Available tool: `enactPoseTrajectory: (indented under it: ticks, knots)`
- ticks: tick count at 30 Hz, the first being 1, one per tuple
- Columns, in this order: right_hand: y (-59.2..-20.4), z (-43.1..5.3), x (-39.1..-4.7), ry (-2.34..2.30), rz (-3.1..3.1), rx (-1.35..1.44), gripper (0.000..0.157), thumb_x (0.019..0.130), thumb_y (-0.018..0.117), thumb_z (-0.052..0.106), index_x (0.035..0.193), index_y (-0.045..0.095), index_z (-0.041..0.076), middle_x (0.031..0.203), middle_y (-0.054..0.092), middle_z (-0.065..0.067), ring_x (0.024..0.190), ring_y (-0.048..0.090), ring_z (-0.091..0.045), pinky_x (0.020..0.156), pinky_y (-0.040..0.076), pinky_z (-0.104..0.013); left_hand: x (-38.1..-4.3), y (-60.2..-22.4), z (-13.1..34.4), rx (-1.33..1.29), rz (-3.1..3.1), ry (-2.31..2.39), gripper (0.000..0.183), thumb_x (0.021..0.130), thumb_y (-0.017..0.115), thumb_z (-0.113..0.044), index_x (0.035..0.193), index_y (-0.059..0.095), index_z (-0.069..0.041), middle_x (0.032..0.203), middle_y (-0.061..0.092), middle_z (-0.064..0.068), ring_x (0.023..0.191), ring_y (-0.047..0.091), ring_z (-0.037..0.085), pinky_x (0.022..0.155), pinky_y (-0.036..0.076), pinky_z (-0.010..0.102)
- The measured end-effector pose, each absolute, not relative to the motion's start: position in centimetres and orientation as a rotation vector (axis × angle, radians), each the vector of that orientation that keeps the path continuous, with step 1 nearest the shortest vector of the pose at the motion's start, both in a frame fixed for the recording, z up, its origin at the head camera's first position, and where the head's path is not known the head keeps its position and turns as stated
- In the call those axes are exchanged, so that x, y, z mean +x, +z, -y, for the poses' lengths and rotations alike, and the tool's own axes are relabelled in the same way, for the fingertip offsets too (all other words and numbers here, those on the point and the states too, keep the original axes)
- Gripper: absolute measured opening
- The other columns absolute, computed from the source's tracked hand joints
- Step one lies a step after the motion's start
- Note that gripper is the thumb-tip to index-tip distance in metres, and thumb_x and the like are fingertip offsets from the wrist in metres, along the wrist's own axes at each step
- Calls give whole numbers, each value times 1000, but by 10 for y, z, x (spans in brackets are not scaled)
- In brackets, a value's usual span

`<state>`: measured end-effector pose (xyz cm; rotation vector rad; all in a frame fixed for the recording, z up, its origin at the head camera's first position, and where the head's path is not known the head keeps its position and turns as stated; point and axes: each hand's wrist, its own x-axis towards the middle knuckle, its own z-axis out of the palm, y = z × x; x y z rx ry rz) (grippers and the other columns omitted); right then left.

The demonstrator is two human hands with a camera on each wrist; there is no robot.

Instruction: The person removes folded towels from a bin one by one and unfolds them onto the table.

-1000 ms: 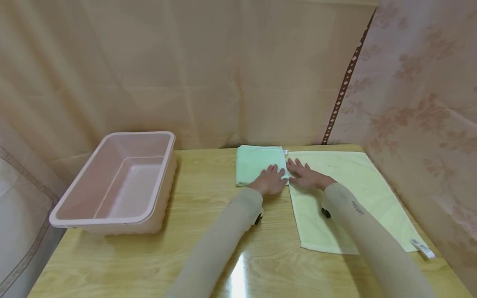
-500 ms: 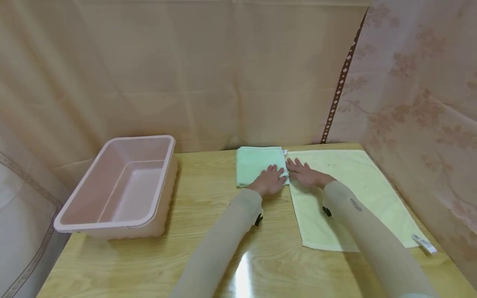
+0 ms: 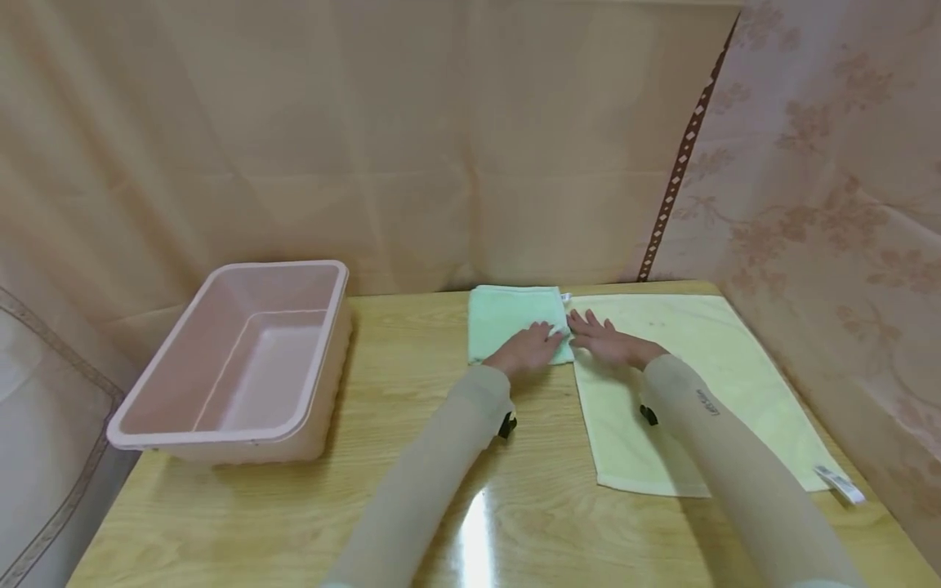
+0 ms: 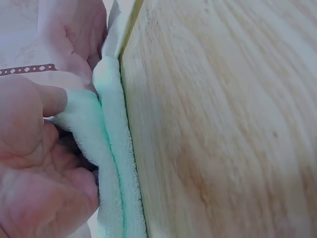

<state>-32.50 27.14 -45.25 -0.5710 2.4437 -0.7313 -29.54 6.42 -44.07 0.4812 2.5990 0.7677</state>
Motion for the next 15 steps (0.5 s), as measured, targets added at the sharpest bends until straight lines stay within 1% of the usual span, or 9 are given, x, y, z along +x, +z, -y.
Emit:
enactPoseTrajectory:
  ticks: [2,5,6,9,15]
  knots:
    - [-452,-272,-324,-732,-2452,-545,77,108,33,52,163,-3,13,167,-16,-12,149,-23,-39,113,-16,-66,-296,-439,-63,466,-2592,809,64,111,20,-45,161,24,-5,166,23,11,153,17,25,123,15,37]
    - [-454,-272,-324,-697,-2476,-595,83,107,39,53,162,-5,10,166,-16,-16,149,-23,-41,113,-16,-66,-296,-437,-63,451,-2592,834,64,111,20,-45,160,26,-4,165,25,12,153,20,25,123,16,37]
    - [-455,-272,-324,-677,-2487,-621,84,107,41,52,162,-5,7,166,-15,-18,149,-22,-40,114,-15,-64,-296,-437,-62,446,-2593,845,64,111,20,-45,160,27,-5,165,27,12,152,21,25,123,17,37]
    - [-459,-272,-326,-656,-2496,-674,83,108,42,47,160,-3,0,166,-12,-21,150,-21,-39,116,-16,-59,-297,-438,-63,450,-2601,883,62,111,20,-44,159,31,-5,163,32,11,151,26,26,122,19,36]
    - [-462,-273,-327,-658,-2494,-691,81,108,43,44,159,2,-3,166,-11,-22,150,-20,-40,116,-16,-59,-297,-439,-57,384,-2546,1166,60,111,28,-45,156,38,-7,159,40,8,148,33,25,120,25,39]
